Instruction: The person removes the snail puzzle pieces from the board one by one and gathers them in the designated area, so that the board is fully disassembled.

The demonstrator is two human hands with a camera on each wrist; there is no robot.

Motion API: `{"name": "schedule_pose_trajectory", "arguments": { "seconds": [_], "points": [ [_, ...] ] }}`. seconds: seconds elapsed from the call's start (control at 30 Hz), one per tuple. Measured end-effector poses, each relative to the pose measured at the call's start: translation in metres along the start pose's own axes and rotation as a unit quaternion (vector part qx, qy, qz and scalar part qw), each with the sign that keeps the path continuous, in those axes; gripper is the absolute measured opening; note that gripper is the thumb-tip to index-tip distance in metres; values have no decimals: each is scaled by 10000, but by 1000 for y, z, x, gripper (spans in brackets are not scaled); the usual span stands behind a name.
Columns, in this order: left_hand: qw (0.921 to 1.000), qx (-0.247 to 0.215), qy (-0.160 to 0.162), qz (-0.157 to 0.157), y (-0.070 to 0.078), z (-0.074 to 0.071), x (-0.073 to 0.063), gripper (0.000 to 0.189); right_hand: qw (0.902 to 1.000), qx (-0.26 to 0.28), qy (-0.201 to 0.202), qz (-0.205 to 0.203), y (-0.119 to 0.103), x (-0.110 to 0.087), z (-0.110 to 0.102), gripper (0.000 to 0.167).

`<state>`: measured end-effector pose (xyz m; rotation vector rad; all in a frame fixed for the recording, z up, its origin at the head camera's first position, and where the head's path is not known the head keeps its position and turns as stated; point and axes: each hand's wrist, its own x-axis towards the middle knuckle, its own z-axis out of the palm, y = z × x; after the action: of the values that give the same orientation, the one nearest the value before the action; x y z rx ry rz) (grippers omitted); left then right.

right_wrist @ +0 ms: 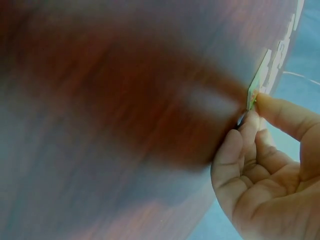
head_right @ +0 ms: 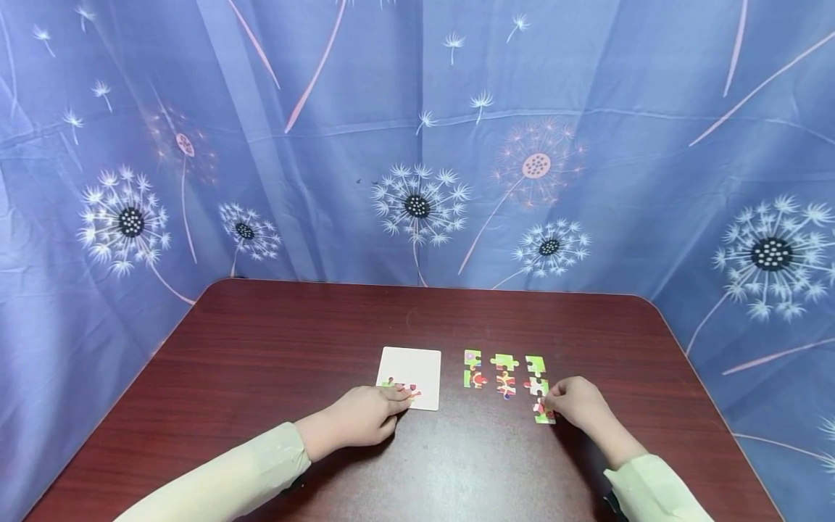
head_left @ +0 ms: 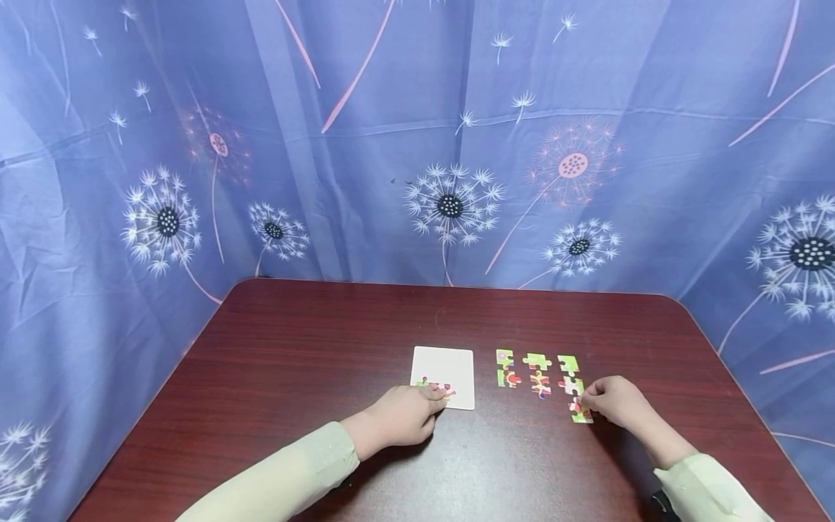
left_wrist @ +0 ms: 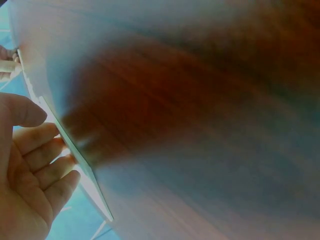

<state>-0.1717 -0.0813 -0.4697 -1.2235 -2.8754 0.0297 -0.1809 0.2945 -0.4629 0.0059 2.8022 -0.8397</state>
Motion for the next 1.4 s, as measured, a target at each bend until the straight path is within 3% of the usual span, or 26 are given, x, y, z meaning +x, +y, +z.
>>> {"name": "schedule_pose_trajectory", "arguments": {
  "seconds": [0.63, 1.0, 1.2, 1.4],
  "points": [
    [9999, 42, -29, 140, -2, -4, 0, 37, 9998, 182, -51, 79, -1, 0, -2, 20],
    [9987, 382, -97, 327, -5, -7, -1, 36, 9983, 585, -58, 31, 0, 1, -4, 25],
    [9988, 377, -35, 294, -6, -6, -1, 34, 9983, 582, -18, 41, -8, 0, -9, 26],
    [9982, 439, 142, 386, -7, -1, 0, 31, 9984, 524, -6, -222, -18, -3, -14, 27]
  ]
}}
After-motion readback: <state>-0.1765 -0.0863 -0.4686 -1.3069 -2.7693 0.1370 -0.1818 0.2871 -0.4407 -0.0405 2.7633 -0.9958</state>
